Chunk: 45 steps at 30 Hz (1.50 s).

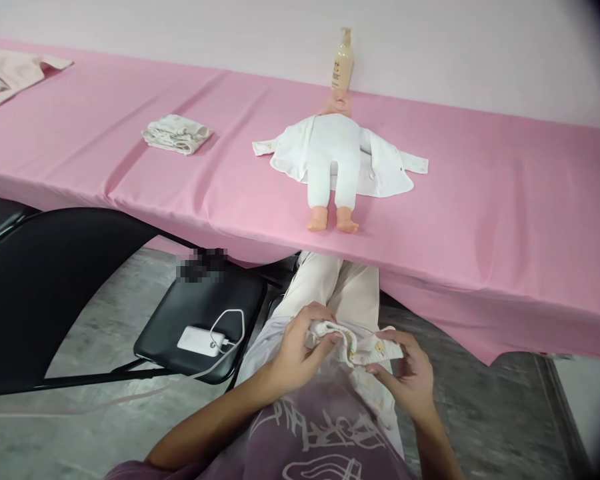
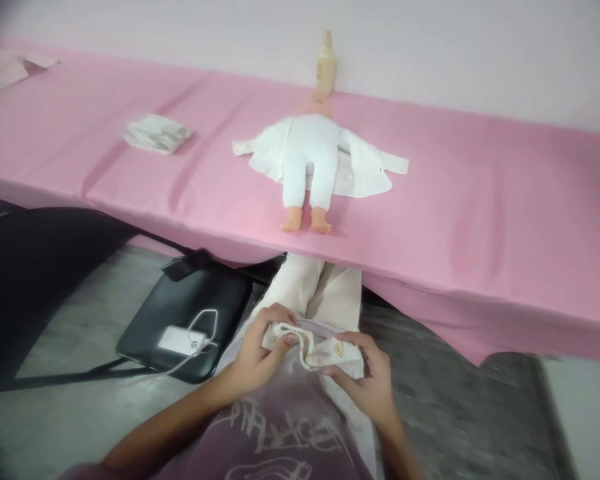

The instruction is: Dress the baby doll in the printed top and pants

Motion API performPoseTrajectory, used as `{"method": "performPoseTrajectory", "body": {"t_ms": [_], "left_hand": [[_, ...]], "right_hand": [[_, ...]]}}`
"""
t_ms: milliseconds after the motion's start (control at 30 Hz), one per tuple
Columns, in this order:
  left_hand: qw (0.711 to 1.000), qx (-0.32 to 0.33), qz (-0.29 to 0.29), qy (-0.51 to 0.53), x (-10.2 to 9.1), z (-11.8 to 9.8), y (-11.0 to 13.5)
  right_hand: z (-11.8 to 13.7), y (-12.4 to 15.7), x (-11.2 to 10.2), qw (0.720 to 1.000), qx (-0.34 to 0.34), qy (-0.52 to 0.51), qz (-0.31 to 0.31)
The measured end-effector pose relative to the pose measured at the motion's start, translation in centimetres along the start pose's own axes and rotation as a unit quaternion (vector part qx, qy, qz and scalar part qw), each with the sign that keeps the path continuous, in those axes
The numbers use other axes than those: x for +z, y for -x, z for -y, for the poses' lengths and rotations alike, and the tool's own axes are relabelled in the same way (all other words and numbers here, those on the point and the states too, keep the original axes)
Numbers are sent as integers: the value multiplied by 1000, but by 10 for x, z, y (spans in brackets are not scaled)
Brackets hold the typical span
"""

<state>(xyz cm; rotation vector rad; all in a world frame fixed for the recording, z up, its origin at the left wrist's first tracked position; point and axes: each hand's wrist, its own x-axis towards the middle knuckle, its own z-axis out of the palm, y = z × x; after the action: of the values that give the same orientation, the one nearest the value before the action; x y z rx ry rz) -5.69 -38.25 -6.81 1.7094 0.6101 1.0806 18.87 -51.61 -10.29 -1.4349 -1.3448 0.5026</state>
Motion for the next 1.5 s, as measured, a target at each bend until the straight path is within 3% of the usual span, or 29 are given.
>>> {"method": "performPoseTrajectory", "body": {"t_ms": [233, 400, 600, 833, 1067, 1233, 1367, 1500], "left_hand": [[1000, 7, -1, -3, 1, 2, 0], [1000, 25, -11, -8, -2, 3, 0], [998, -44, 3, -45, 0, -11, -3], [992, -79, 79, -66, 9, -25, -18], [981, -85, 154, -83, 10, -18, -18], [975, -98, 182, -87, 15, -10, -16], [960, -112, 239, -96, 16, -3, -15], [949, -128, 262, -118, 14, 1, -13]], "right_hand": [[-4, -5, 0, 1000, 18, -18, 16], [-11, -9, -19, 1000, 4, 18, 3], [-6, -15, -38, 997, 9, 80, -23], [10, -7, -34, 988, 55, 90, -109], [9, 1, -42, 980, 111, 60, -156], [16, 0, -38, 986, 85, 53, -132], [22, -1, -35, 990, 62, 87, -96], [25, -4, -46, 990, 26, 131, -45]]}}
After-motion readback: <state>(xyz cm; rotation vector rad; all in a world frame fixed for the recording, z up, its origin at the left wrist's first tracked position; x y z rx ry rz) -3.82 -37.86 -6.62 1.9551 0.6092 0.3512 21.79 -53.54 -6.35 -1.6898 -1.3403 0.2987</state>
